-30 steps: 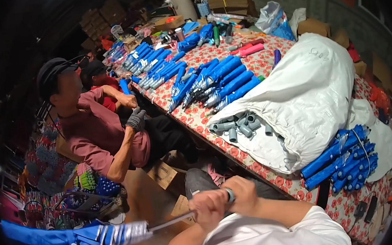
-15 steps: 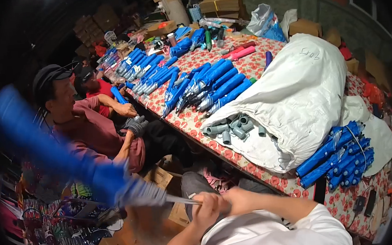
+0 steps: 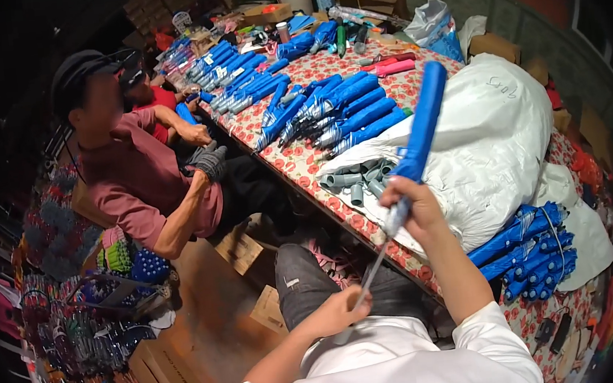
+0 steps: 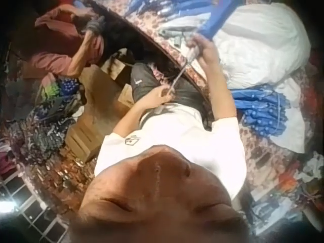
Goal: Assembling components of blue umbrellas at a production table.
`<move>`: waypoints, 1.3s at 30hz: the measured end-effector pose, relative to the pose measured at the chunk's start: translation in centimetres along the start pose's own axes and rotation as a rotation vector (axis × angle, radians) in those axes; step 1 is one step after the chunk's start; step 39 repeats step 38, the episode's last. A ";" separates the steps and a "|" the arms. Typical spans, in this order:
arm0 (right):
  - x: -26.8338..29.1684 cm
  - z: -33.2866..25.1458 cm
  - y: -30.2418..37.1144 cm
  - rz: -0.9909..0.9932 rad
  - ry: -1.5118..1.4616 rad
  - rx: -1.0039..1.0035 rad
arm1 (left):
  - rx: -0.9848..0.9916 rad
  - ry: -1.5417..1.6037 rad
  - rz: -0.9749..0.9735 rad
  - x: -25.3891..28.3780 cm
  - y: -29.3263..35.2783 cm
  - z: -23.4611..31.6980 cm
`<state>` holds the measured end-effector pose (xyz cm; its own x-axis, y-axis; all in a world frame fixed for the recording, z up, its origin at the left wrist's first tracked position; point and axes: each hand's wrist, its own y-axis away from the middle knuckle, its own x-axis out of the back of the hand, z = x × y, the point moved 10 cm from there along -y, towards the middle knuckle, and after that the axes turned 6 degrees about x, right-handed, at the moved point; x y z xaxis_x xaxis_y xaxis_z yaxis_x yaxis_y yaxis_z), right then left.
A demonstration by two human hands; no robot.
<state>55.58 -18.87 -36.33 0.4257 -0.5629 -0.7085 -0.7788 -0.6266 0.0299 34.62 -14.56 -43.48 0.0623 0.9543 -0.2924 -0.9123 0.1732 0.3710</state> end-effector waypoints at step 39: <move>-14.5 -4.7 2.3 -0.430 1.008 0.686 | -0.822 -0.408 1.074 10.9 19.0 12.4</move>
